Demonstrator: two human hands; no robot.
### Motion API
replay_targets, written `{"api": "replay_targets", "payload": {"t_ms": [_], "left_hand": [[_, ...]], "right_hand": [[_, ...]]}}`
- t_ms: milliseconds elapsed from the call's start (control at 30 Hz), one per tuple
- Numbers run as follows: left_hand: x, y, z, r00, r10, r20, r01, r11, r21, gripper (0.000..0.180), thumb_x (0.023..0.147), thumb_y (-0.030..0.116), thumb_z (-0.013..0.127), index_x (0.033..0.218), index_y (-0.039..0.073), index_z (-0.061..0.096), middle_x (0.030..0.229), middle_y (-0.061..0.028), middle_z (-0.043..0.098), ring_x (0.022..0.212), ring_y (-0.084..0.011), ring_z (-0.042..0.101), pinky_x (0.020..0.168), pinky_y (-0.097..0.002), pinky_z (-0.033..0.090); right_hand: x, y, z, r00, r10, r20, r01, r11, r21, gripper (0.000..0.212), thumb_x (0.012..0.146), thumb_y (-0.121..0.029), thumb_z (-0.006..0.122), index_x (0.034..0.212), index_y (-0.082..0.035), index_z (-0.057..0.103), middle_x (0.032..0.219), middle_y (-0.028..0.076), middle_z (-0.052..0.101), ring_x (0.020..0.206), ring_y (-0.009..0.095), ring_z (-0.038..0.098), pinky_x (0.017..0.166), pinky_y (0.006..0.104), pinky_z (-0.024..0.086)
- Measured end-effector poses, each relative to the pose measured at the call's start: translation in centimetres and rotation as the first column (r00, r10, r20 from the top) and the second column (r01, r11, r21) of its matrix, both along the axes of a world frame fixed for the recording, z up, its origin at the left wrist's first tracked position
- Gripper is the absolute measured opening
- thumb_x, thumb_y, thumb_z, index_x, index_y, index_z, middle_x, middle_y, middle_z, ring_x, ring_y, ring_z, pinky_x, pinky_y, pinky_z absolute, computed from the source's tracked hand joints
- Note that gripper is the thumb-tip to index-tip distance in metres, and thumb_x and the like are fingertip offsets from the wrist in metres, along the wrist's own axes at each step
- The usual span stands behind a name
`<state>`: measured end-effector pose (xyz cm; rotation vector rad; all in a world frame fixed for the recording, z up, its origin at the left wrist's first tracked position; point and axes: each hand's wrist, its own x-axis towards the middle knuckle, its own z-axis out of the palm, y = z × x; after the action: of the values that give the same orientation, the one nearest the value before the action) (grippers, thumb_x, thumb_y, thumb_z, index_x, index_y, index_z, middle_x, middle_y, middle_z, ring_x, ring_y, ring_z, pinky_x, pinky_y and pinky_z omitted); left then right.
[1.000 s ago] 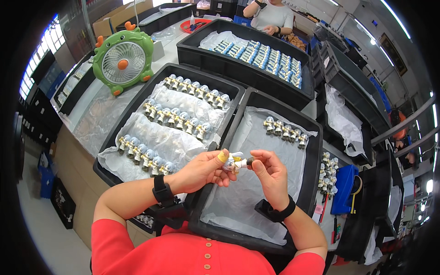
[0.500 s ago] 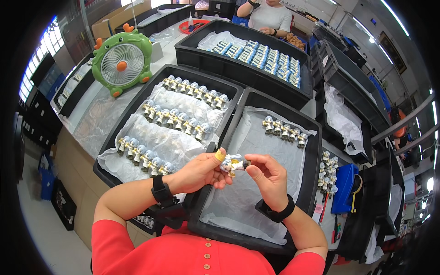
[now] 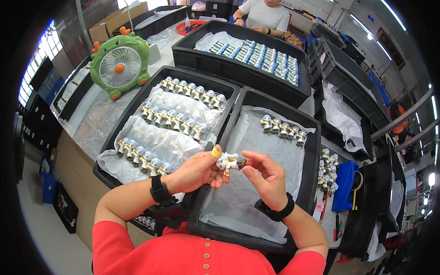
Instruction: The person assembles small figurines by attaching a head to a body and placing them into trays. They use a small tool to adjust parts on some figurines and arrange them in rows within black trays lined with white paper.
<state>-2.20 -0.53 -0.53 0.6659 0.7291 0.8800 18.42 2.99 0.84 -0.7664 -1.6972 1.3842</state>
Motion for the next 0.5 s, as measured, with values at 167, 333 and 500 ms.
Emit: {"api": "replay_targets", "payload": {"t_ms": [167,333,500], "left_hand": [[-0.05,-0.06,-0.11,1.000,0.006,0.000,-0.006,1.000,-0.004,0.052,0.093,0.052,0.034,0.094,0.003,0.052,0.076,-0.0108,0.061,0.057,-0.0116,0.058,0.052,-0.0212,0.045],[-0.01,0.01,-0.16,1.000,-0.001,0.002,0.001,1.000,0.002,0.052,0.093,0.052,0.034,0.094,0.003,0.052,0.075,-0.0106,0.062,0.057,-0.0114,0.058,0.051,-0.0211,0.045],[-0.11,-0.08,-0.17,1.000,-0.001,-0.005,0.001,1.000,0.018,0.053,0.093,0.053,0.034,0.094,0.003,0.052,0.075,-0.0109,0.061,0.056,-0.0115,0.058,0.051,-0.0209,0.045]], "right_hand": [[-0.06,-0.05,0.43,1.000,-0.004,0.023,0.004,1.000,-0.020,0.028,0.089,-0.011,0.058,0.116,-0.004,0.057,0.088,-0.002,0.056,0.078,0.004,0.050,0.068,0.0180,0.040],[0.05,0.00,0.59,0.999,0.012,0.031,-0.012,1.000,-0.015,0.030,0.088,-0.010,0.059,0.117,-0.004,0.056,0.088,-0.001,0.054,0.078,0.005,0.050,0.069,0.0184,0.041],[-0.02,0.09,0.35,0.999,0.034,0.026,-0.033,0.999,-0.014,0.040,0.081,-0.006,0.067,0.119,-0.002,0.054,0.088,0.000,0.054,0.083,0.007,0.052,0.078,0.0218,0.043]]}}
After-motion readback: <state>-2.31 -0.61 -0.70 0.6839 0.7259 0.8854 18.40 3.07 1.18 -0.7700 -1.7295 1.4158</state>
